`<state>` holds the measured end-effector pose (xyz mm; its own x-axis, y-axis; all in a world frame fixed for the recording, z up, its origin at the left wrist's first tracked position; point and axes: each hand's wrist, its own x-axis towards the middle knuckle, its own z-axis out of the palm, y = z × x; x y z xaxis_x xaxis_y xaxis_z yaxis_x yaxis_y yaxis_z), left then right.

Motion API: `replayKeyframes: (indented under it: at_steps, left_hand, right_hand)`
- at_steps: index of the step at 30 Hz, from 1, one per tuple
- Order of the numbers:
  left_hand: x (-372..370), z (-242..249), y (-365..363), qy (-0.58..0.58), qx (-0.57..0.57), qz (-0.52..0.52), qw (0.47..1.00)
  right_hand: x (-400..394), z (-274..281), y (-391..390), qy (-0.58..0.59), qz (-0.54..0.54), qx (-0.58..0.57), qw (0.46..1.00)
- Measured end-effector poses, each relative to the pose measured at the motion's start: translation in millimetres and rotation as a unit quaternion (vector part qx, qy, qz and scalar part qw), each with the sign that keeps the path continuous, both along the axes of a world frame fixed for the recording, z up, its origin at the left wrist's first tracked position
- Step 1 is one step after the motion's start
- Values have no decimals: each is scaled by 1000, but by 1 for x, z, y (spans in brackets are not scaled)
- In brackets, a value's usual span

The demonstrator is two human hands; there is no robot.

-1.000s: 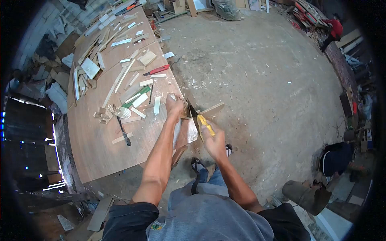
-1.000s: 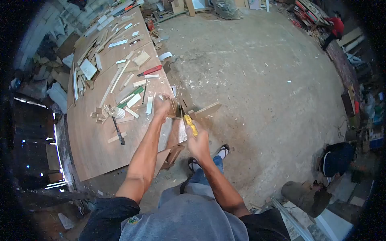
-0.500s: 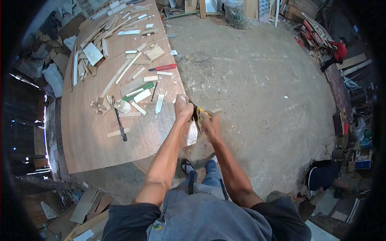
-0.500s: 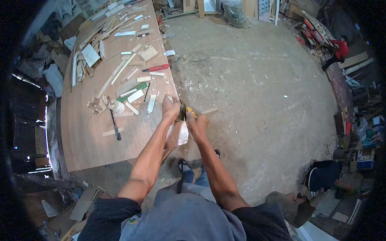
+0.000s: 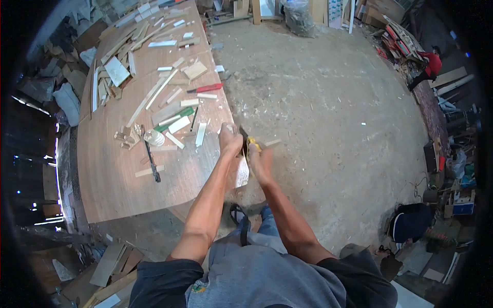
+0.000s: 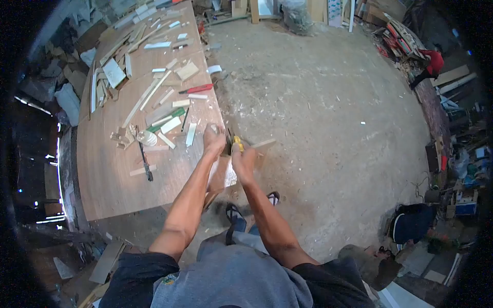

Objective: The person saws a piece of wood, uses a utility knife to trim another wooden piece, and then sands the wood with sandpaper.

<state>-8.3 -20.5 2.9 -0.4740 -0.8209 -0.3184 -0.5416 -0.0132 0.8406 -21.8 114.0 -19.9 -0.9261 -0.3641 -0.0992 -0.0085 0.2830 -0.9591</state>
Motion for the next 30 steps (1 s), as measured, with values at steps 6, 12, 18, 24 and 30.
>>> replayKeyframes:
  at_steps: [6,12,18,24,30]
  left_hand:
    - [7,-10,-2,-5,-13,-3,1000]
    - [75,-74,-65,122,97,-9,988]
    - [157,-115,-66,123,203,61,970]
    - [171,-124,-47,-60,53,56,995]
    - [157,-60,2,-211,-164,-71,961]
  right_hand:
    - [12,-8,-2,-17,-49,-41,998]
    - [4,28,70,-50,-88,-90,991]
    - [17,15,184,-113,-116,-93,982]
    - [58,24,232,-202,-134,-58,968]
    - [87,43,246,-237,-125,-75,960]
